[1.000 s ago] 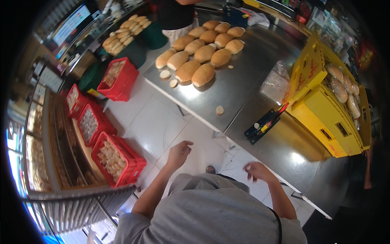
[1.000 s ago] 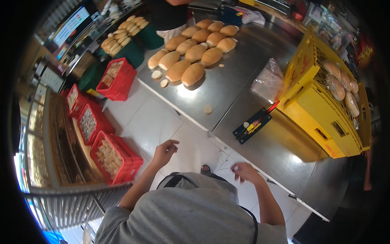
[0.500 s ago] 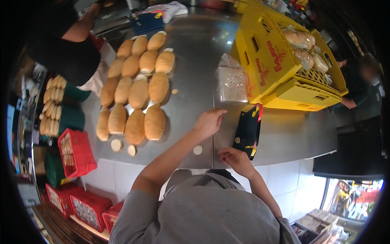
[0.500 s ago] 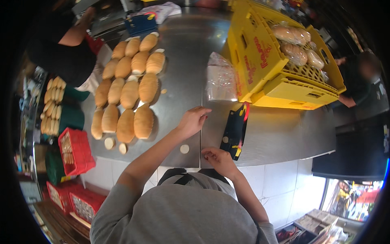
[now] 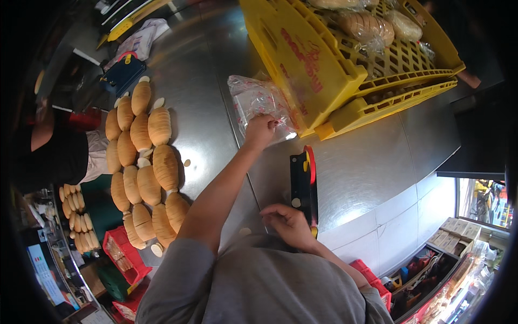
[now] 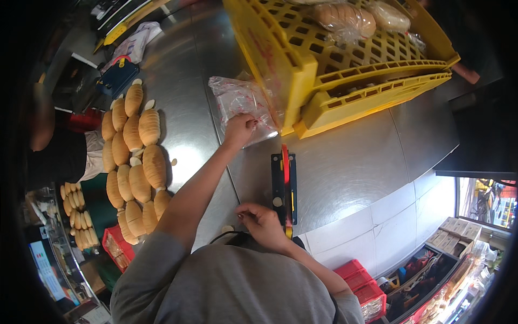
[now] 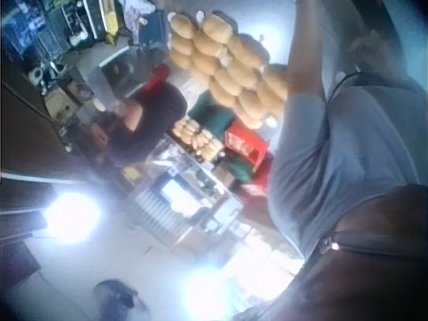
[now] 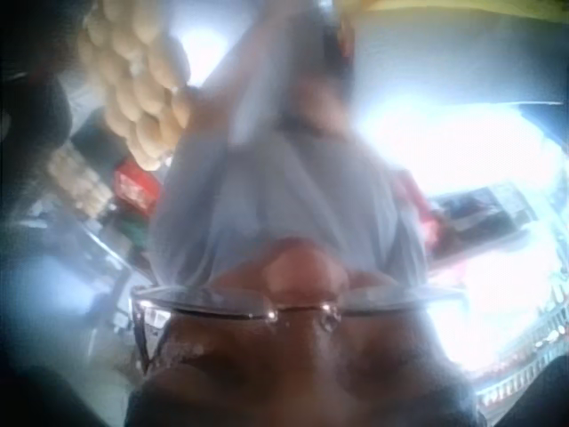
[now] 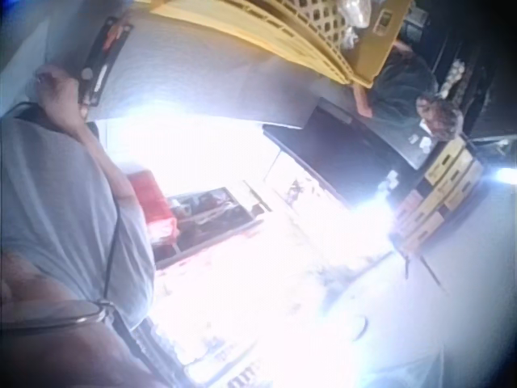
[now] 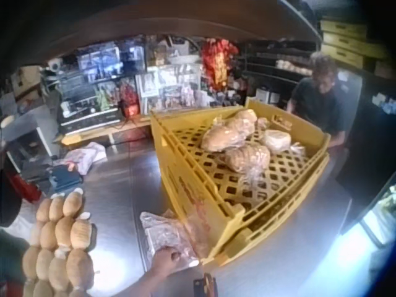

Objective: The person serves various types of bread to customers at a bakery counter. They pick up bread rolls and loaves, place them into plastic bags, and hand them to customers. The person also handles cash transactions, receiving money and providing change.

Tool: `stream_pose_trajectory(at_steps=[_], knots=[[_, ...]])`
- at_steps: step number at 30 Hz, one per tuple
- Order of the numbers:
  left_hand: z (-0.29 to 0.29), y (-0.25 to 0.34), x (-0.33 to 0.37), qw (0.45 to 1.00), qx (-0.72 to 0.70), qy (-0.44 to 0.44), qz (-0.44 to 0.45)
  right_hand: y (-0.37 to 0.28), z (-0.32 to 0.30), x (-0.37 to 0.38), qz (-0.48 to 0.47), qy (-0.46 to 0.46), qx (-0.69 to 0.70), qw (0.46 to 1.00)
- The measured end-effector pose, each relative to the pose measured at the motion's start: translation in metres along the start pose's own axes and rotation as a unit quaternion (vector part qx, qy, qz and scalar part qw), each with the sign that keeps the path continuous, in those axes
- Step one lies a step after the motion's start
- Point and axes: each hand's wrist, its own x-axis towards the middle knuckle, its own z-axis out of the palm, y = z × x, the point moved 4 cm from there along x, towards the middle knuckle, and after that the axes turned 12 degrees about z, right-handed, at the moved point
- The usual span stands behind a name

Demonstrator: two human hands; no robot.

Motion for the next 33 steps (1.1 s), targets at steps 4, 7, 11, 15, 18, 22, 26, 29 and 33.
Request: stream_pose_trajectory(at_steps=[4,7,11,15,18,22,26,29,33], knots=[[-0.035,0.021,-0.018,0.996,-0.025,0.045,0.069,0.003,0.001,0.008,0.041,-0.009,0.017,0.999],[-0.063,0.041,-0.047,0.996,-0.085,0.022,0.006,0.004,-0.003,0.009,0.019,0.05,0.045,0.998],[-0.086,0.064,-0.098,0.98,-0.18,0.081,-0.009,-0.013,-0.011,0.008,-0.063,0.214,0.052,0.973],[-0.1,0.097,-0.144,0.954,-0.27,0.129,-0.014,-0.013,-0.004,0.016,-0.135,0.203,0.012,0.97],[-0.113,0.111,-0.17,0.928,-0.348,0.122,-0.046,-0.021,0.011,0.006,-0.131,0.199,0.069,0.969],[-0.177,0.149,-0.161,0.941,-0.283,0.151,0.105,-0.056,0.024,-0.018,-0.229,0.244,-0.125,0.934],[-0.221,0.172,-0.149,0.954,-0.055,0.019,0.292,-0.085,0.042,-0.049,-0.317,0.264,-0.343,0.844],[-0.222,0.154,-0.157,0.959,-0.084,-0.031,0.27,-0.093,0.058,-0.063,-0.318,0.288,-0.292,0.855],[-0.245,0.17,-0.151,0.957,-0.145,0.092,0.233,-0.083,0.066,-0.061,-0.211,0.185,-0.169,0.945]])
